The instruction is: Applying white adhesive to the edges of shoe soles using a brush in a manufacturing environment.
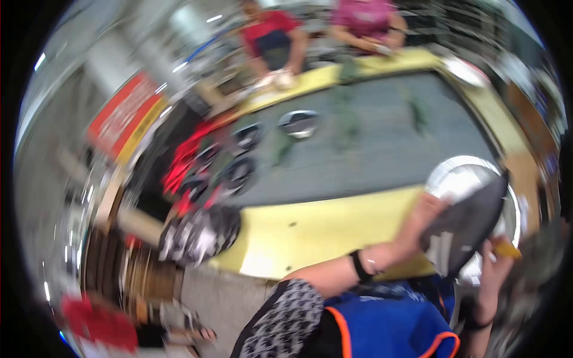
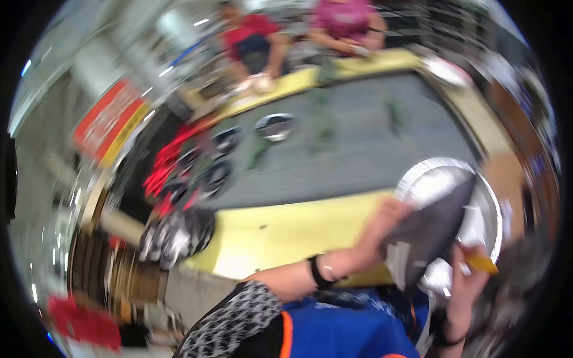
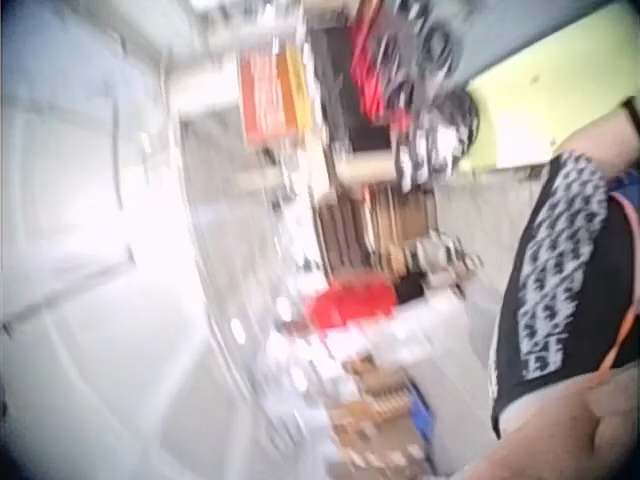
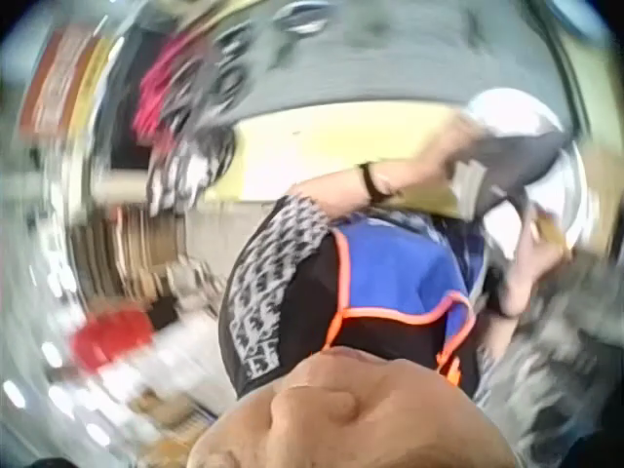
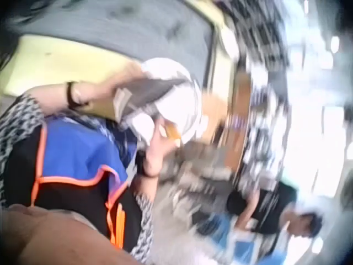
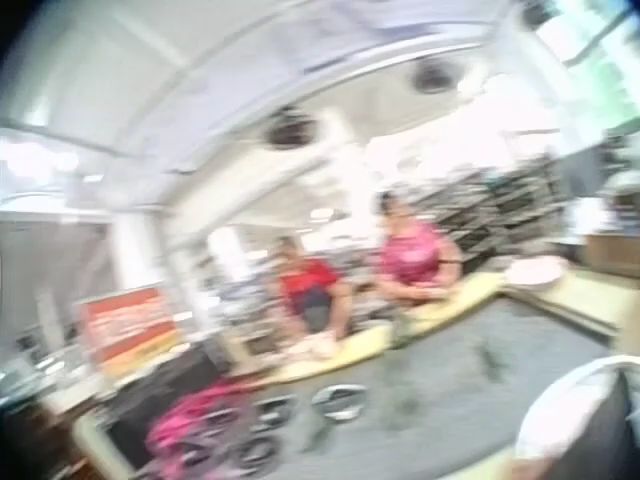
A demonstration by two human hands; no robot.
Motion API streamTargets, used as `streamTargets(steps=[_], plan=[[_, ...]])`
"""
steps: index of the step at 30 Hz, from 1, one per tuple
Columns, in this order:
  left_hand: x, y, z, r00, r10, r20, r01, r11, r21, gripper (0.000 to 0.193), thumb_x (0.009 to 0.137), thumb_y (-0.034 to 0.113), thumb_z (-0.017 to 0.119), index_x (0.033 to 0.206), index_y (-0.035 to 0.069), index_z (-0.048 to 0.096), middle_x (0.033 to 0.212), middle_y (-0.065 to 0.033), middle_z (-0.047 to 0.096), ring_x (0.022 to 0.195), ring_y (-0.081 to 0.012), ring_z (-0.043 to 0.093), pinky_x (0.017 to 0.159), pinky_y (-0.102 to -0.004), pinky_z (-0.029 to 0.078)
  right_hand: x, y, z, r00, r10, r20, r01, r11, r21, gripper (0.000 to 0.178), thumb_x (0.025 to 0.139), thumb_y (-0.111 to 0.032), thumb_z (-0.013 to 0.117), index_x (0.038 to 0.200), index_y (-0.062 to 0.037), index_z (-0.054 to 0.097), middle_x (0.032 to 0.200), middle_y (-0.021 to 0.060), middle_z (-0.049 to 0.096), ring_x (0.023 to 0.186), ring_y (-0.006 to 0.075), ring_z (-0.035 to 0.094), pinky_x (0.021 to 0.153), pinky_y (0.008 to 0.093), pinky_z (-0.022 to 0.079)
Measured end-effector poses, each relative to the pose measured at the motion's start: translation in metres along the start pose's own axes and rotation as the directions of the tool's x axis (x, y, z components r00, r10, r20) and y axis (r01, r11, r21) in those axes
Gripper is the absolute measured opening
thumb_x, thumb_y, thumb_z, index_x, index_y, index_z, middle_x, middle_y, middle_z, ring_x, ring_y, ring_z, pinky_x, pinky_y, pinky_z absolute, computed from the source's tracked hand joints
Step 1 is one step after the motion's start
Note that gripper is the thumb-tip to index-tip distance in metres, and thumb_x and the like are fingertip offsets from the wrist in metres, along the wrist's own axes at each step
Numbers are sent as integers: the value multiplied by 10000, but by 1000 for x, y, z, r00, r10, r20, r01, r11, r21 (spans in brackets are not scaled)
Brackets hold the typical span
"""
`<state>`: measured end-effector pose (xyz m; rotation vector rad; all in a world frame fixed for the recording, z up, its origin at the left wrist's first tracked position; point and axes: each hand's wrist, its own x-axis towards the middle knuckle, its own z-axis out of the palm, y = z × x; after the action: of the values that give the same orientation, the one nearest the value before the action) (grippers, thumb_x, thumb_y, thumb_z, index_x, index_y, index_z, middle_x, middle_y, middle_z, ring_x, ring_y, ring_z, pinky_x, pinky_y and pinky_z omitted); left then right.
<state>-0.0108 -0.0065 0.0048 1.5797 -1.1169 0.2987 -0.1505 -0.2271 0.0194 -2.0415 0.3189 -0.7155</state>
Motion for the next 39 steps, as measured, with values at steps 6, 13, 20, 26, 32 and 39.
streamTargets(steps=[6, 13, 20, 26, 32, 39], plan=[[-6, 37, -19, 920, -275, -278, 191, 936, -294, 714, 874, 46, 668, 1474, 63, 282, 1161, -124, 558, 1070, -234, 592, 891, -328, 484, 28, 38, -42, 997, -48, -66, 50, 998, 28, 300, 1007, -200, 525, 1211, 10, 593, 1088, 19, 597, 913, 105, 582, 743, 217, 439], [-89, -59, -73, 501, -669, -549, 249, 720, -648, 271, 966, 198, 602, 1153, 3, 591, 1103, -103, 651, 942, -175, 661, 826, -333, 550, 33, 54, -46, 974, 117, -195, -97, 990, 105, 289, 1006, -231, 501, 1171, -24, 616, 1079, 11, 590, 928, 95, 546, 700, 222, 394], [-147, -69, -163, 281, -860, -425, 240, 492, -837, 373, 1039, 192, 369, 1369, 40, 454, 1322, -109, 565, 1175, -254, 581, 985, -396, 506, 21, 9, -15, 984, 154, -86, -124, 952, 280, 146, 948, -83, 597, 1039, 15, 656, 722, -17, 533, 633, 38, 460, 589, 193, 343], [-131, -107, -248, 304, -913, -270, 222, 344, -912, 378, 1028, 194, 358, 1378, 93, 457, 1366, -117, 538, 1245, -305, 529, 996, -497, 485, 15, -5, -26, 983, 142, -116, -107, 958, 266, 118, 949, -94, 605, 999, 5, 646, 708, -30, 530, 616, 31, 459, 588, 185, 359], [-137, -133, -295, -2, -934, -356, -13, 356, -934, 507, 1028, 255, 387, 1474, 65, 239, 1461, -232, 317, 1333, -438, 368, 1005, -589, 450, 12, -4, -32, 984, 118, -130, -77, 955, 285, 120, 953, -103, 594, 969, 11, 627, 701, -28, 516, 608, 29, 452, 586, 183, 354], [-143, -145, -314, 59, -837, -544, 116, 547, -829, 394, 997, 209, 499, 1325, -9, 478, 1338, -124, 514, 1224, -300, 514, 976, -442, 496, 16, -5, -28, 994, 76, -76, -53, 962, 267, 109, 960, -103, 585, 957, 3, 613, 671, -32, 481, 593, 39, 430, 553, 201, 319]])
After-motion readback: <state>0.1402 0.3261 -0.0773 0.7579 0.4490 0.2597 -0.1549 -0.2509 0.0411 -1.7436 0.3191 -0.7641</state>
